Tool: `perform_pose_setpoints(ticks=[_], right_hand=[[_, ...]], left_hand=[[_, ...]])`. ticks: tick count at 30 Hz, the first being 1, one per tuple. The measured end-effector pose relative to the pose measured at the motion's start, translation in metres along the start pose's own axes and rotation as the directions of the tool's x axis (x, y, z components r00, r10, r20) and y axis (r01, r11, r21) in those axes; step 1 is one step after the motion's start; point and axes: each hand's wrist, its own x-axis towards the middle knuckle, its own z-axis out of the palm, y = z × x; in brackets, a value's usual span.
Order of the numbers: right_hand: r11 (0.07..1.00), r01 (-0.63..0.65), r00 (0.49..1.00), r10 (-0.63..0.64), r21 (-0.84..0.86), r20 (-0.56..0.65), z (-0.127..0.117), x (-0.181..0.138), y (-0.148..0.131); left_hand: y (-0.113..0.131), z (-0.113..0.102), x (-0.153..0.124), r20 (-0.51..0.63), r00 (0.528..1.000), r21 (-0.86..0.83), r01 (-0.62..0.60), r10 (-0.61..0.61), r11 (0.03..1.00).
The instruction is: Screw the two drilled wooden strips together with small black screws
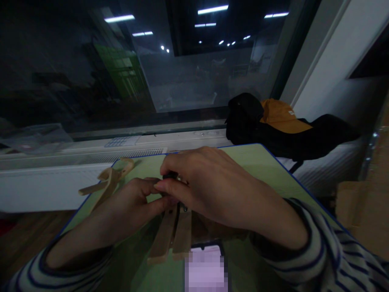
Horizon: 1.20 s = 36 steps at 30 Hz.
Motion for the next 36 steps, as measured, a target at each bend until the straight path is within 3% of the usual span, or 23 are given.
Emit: perform_pose_setpoints(ticks=[9, 18, 25, 36], right_hand=[[0.992, -0.012, 0.994, -0.002, 0.129, 0.111, -0.002, 0.003, -0.002], [0.993, 0.010, 0.991, -0.026, 0.117, 0.134, -0.005, 0.001, -0.003], [0.997, 0.019, 0.993, -0.027, 0.072, 0.113, -0.004, 0.001, 0.000], [0.998, 0.014, 0.993, -0.022, 0.066, 0.115, -0.003, 0.002, -0.002]], left_hand=[[0.005, -0.001, 0.002, -0.003, 0.999, -0.056, -0.046, 0.046, 0.997], [0.014, 0.000, 0.000, -0.167, 0.985, -0.016, -0.052, 0.049, 0.999], [0.009, 0.003, 0.001, -0.109, 0.994, -0.087, -0.041, 0.032, 0.995], [0.002, 0.000, 0.000, -0.055, 0.998, -0.069, -0.010, 0.007, 0.998]])
